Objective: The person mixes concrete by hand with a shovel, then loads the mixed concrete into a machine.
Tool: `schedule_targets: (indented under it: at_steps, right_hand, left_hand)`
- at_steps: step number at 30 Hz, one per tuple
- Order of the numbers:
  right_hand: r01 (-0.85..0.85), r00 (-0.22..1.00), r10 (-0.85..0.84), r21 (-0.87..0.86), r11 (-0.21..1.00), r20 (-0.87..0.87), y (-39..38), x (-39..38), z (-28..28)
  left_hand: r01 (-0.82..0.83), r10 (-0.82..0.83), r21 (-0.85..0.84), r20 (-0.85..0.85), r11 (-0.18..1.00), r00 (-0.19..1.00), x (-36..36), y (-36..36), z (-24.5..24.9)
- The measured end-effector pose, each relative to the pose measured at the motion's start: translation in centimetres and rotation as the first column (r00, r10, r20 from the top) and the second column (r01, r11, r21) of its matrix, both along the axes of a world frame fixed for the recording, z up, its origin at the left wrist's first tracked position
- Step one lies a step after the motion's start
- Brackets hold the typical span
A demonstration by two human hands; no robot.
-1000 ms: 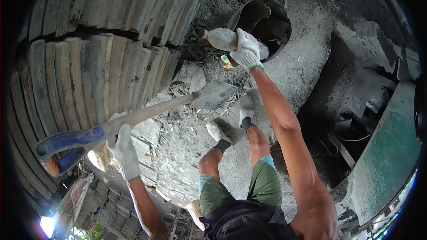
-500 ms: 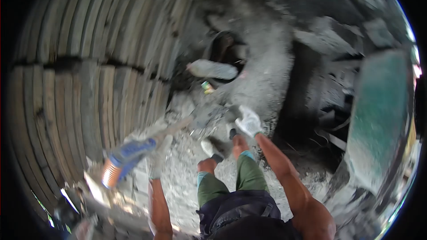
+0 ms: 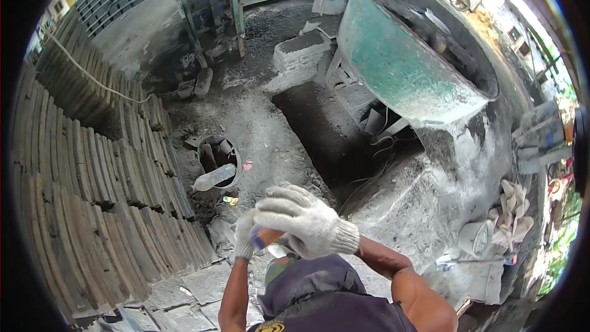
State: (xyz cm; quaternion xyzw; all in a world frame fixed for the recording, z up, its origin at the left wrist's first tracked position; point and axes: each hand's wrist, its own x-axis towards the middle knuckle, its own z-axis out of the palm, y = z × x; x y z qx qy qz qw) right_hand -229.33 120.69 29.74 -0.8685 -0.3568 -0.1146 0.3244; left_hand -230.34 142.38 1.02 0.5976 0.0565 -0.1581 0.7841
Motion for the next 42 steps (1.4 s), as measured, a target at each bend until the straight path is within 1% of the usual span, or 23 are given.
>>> schedule_targets:
  at_steps: [1, 2, 3, 4, 5, 7, 8, 9, 11, 12, 15, 16, 19, 20, 22, 26, 28, 31, 35, 36, 39, 40, 42]
  right_hand:
    - [0.012, 0.994, -0.022, -0.092, 0.996, -0.108, -0.6, -1.3, 0.7]
    - [0.008, 0.975, -0.048, -0.182, 0.983, -0.216, -1.2, -2.4, 1.3]
    - [-0.007, 0.945, -0.082, -0.271, 0.963, -0.316, -1.8, -3.4, 1.8]
    - [0.061, 0.924, -0.163, -0.287, 0.956, -0.346, -2.8, -4.1, 1.3]
    - [0.126, 0.932, -0.212, -0.287, 0.950, -0.293, -4.2, -4.6, 0.5]
    - [0.254, 0.898, -0.367, -0.393, 0.883, -0.243, -6.4, -4.7, 1.3]
    - [0.330, 0.875, -0.432, -0.384, 0.862, -0.218, -7.5, -4.6, 1.5]
    - [0.402, 0.845, -0.495, -0.372, 0.837, -0.203, -8.5, -4.7, 1.5]
    - [0.557, 0.781, -0.604, -0.259, 0.789, -0.158, -9.9, -5.1, 1.0]
    - [0.613, 0.749, -0.651, -0.241, 0.752, -0.127, -10.6, -5.2, 0.2]
    - [0.714, 0.641, -0.758, -0.267, 0.647, -0.121, -11.6, -5.4, -3.6]
    - [0.707, 0.627, -0.759, -0.281, 0.649, -0.177, -11.7, -5.5, -5.1]
    - [0.703, 0.550, -0.782, -0.342, 0.623, -0.293, -10.4, -6.1, -7.8]
    - [0.759, 0.521, -0.793, -0.253, 0.600, -0.315, -10.2, -5.9, -8.2]
    - [0.800, 0.442, -0.839, -0.285, 0.529, -0.316, -10.7, -4.9, -8.5]
    - [0.833, 0.346, -0.885, -0.333, 0.442, -0.311, -12.9, -1.5, -8.4]
    - [0.832, 0.342, -0.884, -0.333, 0.443, -0.320, -13.8, 0.6, -8.8]
    - [0.853, 0.324, -0.897, -0.316, 0.414, -0.301, -15.1, 5.3, -8.2]
    - [0.853, 0.347, -0.913, -0.333, 0.403, -0.216, -18.8, 12.5, -9.0]
    - [0.851, 0.341, -0.915, -0.343, 0.397, -0.214, -19.3, 14.9, -8.7]
    - [0.836, 0.378, -0.911, -0.360, 0.413, -0.167, -20.8, 20.6, -7.8]
    - [0.838, 0.373, -0.914, -0.365, 0.406, -0.161, -21.0, 22.6, -7.1]
    - [0.857, 0.363, -0.922, -0.340, 0.388, -0.137, -21.0, 26.6, -6.2]
  left_hand:
    - [0.134, -0.157, 0.149, 0.153, 0.980, 0.976, 0.3, -1.1, 2.4]
    - [0.209, -0.305, 0.312, 0.302, 0.927, 0.903, 0.5, -2.2, 4.8]
    - [0.221, -0.425, 0.447, 0.431, 0.867, 0.796, 0.8, -3.3, 7.1]
    - [0.162, -0.504, 0.579, 0.499, 0.799, 0.705, 0.7, -4.8, 6.0]
    - [0.082, -0.587, 0.690, 0.541, 0.719, 0.602, 0.7, -6.1, 4.4]
    - [0.221, -0.568, 0.691, 0.324, 0.689, 0.757, 0.9, -9.9, 5.2]
    - [0.203, -0.565, 0.644, 0.423, 0.737, 0.708, 1.2, -11.3, 4.9]
    - [0.201, -0.561, 0.654, 0.404, 0.729, 0.723, 1.2, -12.0, 4.5]
    - [0.209, -0.551, 0.673, 0.345, 0.710, 0.760, 0.8, -13.0, 9.4]
    - [0.185, -0.532, 0.666, 0.366, 0.723, 0.764, 0.7, -11.9, 6.7]
    - [0.245, -0.486, 0.612, 0.263, 0.752, 0.833, 0.1, -6.6, 5.7]
    - [0.197, -0.439, 0.593, 0.297, 0.781, 0.848, -0.4, -4.4, 4.5]
    - [0.240, -0.340, 0.678, 0.016, 0.695, 0.940, -2.6, 2.1, 1.3]
    - [0.225, -0.298, 0.671, -0.008, 0.706, 0.955, -3.4, 3.6, 0.6]
    - [0.200, -0.235, 0.662, -0.037, 0.722, 0.971, -4.2, 6.0, -0.5]
    - [0.280, -0.233, 0.658, -0.162, 0.699, 0.959, -3.1, 8.8, -4.2]
    - [0.266, -0.197, 0.628, -0.178, 0.732, 0.964, -1.7, 9.5, -6.6]
    - [0.301, -0.197, 0.642, -0.229, 0.705, 0.953, 1.4, 10.3, -8.9]
    - [0.257, -0.097, 0.579, -0.293, 0.774, 0.951, 5.6, 11.3, -11.0]
    - [0.199, -0.054, 0.529, -0.276, 0.825, 0.960, 6.7, 11.6, -11.7]
    - [0.107, 0.068, 0.435, -0.366, 0.894, 0.928, 9.5, 11.6, -10.2]
    - [0.135, 0.084, 0.489, -0.400, 0.862, 0.913, 10.6, 11.9, -10.2]
    - [0.089, 0.134, 0.437, -0.454, 0.895, 0.881, 12.9, 12.7, -11.3]
